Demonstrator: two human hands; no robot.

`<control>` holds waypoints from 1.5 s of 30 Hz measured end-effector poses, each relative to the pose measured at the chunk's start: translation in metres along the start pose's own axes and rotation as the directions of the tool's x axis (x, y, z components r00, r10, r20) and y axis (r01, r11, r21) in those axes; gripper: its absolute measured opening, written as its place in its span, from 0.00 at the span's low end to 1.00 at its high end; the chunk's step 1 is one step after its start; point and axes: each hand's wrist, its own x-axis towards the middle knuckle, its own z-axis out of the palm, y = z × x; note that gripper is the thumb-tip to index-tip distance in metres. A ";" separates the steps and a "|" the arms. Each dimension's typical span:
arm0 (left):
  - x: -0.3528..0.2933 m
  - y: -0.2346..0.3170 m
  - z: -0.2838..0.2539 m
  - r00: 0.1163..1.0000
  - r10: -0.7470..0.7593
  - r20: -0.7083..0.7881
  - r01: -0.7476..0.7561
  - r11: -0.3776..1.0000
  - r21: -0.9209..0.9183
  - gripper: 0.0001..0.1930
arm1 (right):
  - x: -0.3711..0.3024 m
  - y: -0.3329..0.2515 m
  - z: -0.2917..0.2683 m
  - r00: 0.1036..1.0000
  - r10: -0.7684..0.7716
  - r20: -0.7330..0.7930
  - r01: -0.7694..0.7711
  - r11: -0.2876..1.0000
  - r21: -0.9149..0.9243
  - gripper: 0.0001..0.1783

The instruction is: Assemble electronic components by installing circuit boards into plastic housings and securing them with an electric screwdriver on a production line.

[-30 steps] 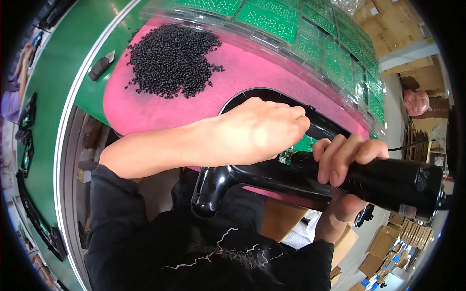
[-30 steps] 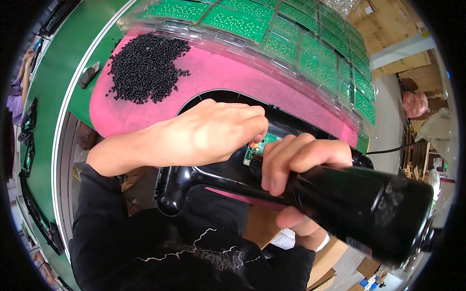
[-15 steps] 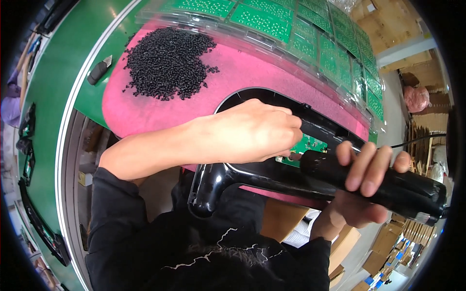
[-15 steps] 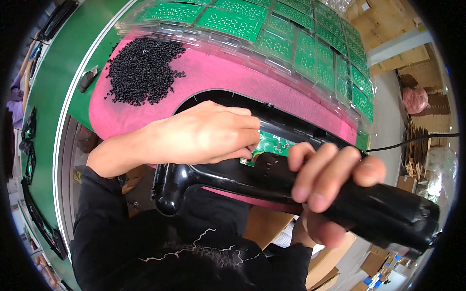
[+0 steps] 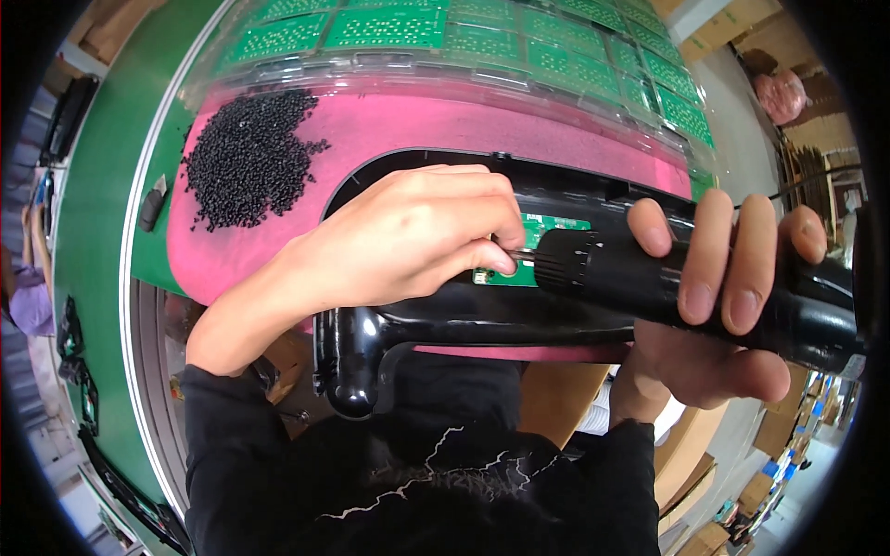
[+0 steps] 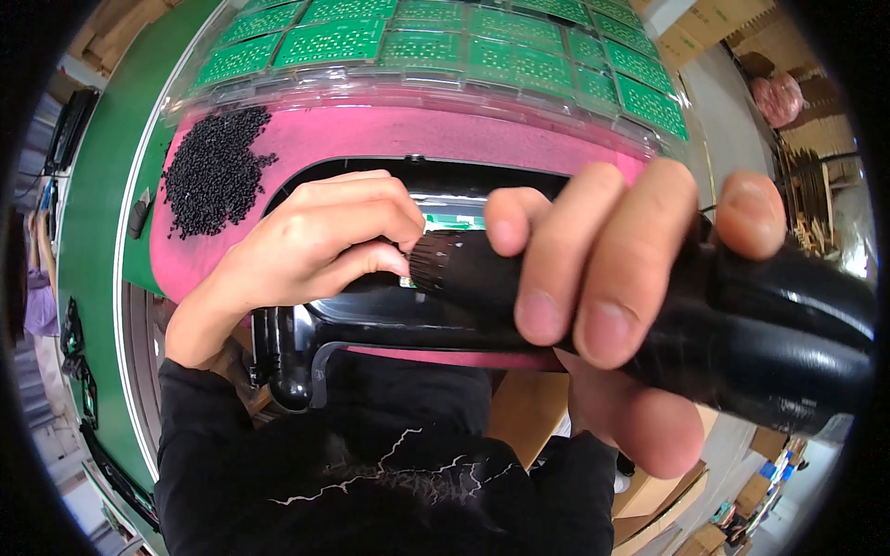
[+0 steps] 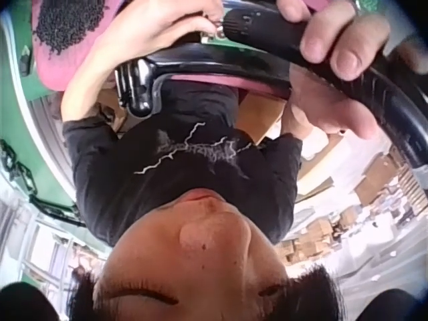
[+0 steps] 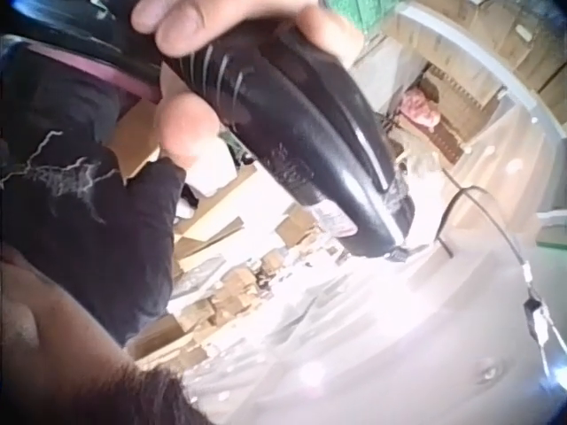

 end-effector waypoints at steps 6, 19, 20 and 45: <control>-0.002 0.055 -0.027 0.990 -0.055 -0.129 0.057 0.998 0.012 0.14 | 0.005 -0.019 -0.013 0.994 0.061 0.095 -0.044 0.984 -0.174 0.36; -0.084 0.159 -0.008 0.631 0.708 0.318 -0.239 0.566 -0.789 0.16 | 0.003 -0.021 -0.023 0.968 0.154 -0.196 -0.230 0.858 -0.459 0.25; -0.083 0.159 -0.008 0.629 0.709 0.319 -0.240 0.567 -0.788 0.16 | 0.004 -0.022 -0.023 0.964 0.156 -0.216 -0.245 0.838 -0.488 0.25; -0.069 0.146 -0.008 0.614 0.785 -0.078 -0.628 0.427 -0.650 0.11 | 0.001 -0.027 -0.024 0.966 0.246 -0.073 -0.254 0.873 -0.416 0.24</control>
